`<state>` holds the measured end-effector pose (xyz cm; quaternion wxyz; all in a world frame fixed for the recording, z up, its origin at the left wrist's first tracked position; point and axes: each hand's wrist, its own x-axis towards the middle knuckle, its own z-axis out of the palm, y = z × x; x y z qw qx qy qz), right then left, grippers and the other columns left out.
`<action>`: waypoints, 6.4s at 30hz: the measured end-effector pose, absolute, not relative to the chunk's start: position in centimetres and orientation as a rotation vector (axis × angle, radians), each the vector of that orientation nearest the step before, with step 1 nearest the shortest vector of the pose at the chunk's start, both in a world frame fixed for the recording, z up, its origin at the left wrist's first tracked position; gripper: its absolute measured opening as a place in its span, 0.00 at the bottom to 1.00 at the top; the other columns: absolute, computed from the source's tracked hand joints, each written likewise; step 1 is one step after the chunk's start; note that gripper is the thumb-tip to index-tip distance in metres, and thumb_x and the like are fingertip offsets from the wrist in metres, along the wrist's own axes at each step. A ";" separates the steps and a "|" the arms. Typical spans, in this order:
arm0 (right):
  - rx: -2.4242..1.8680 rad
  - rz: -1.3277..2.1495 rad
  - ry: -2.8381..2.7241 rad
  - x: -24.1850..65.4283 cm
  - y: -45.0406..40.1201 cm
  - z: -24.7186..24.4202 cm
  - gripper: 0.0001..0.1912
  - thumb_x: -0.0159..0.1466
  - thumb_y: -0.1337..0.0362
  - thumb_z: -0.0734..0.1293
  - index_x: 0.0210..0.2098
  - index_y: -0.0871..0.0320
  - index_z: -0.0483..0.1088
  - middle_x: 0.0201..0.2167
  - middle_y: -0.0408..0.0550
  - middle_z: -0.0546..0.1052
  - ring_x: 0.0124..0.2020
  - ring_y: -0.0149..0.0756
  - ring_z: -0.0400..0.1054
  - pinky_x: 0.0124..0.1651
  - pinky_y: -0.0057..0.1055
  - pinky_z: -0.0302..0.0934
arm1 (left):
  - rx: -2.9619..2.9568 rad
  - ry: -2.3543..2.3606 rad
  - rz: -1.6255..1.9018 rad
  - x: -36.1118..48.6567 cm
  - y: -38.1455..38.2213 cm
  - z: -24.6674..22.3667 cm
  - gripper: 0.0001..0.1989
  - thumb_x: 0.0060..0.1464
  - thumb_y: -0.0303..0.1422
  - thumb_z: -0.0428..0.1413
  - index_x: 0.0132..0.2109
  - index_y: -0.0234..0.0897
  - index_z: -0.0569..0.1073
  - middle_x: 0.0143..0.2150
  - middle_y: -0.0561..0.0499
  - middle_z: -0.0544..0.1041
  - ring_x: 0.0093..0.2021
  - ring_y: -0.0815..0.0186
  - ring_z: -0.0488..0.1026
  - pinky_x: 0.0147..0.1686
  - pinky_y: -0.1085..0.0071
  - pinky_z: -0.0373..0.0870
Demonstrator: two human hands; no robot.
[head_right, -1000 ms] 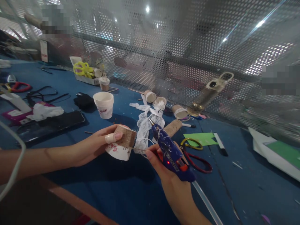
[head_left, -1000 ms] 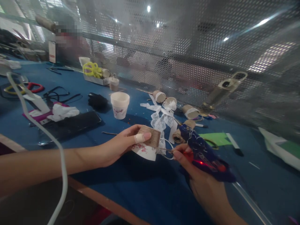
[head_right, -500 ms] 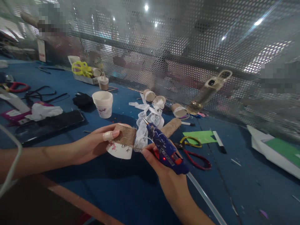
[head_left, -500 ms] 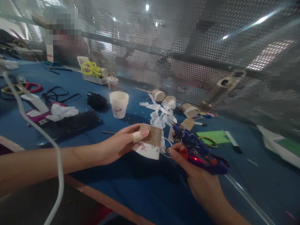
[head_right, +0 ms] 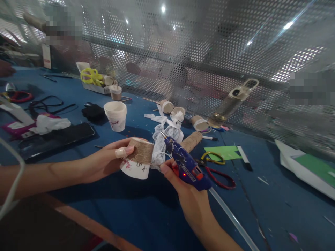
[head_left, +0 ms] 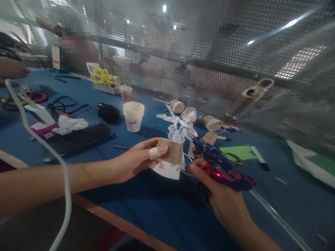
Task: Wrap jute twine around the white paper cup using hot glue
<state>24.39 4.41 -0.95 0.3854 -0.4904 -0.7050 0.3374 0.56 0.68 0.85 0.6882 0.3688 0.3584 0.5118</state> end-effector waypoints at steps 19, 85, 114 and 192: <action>-1.335 1.087 -1.578 23.7 4.2 -1.1 0.20 0.52 0.45 0.76 0.34 0.53 0.79 0.37 0.47 0.82 0.44 0.48 0.76 0.51 0.42 0.68 | 0.926 0.708 1.067 0.4 0.5 -0.1 0.24 0.54 0.44 0.65 0.55 0.41 0.77 0.51 0.47 0.79 0.49 0.63 0.75 0.45 0.72 0.70; -1.082 0.880 -2.034 24.3 2.4 -0.9 0.12 0.58 0.65 0.66 0.24 0.51 0.57 0.19 0.36 0.63 0.21 0.32 0.57 0.24 0.31 0.51 | 0.847 0.788 1.288 -0.2 1.1 0.4 0.17 0.61 0.46 0.58 0.49 0.40 0.78 0.53 0.45 0.81 0.56 0.54 0.74 0.55 0.61 0.68; -1.050 0.780 -2.122 24.6 2.8 -1.3 0.12 0.58 0.69 0.64 0.25 0.52 0.55 0.19 0.35 0.63 0.19 0.28 0.57 0.22 0.27 0.51 | 0.899 0.875 1.322 0.2 0.8 0.8 0.17 0.58 0.47 0.61 0.49 0.42 0.79 0.50 0.48 0.80 0.51 0.58 0.75 0.46 0.67 0.68; -1.053 1.214 -1.610 21.2 4.8 -0.3 0.13 0.55 0.54 0.75 0.32 0.53 0.71 0.27 0.41 0.77 0.26 0.33 0.71 0.30 0.32 0.71 | 0.748 0.992 1.289 -0.1 1.5 0.7 0.21 0.59 0.48 0.59 0.50 0.37 0.78 0.44 0.46 0.81 0.41 0.63 0.75 0.44 0.69 0.69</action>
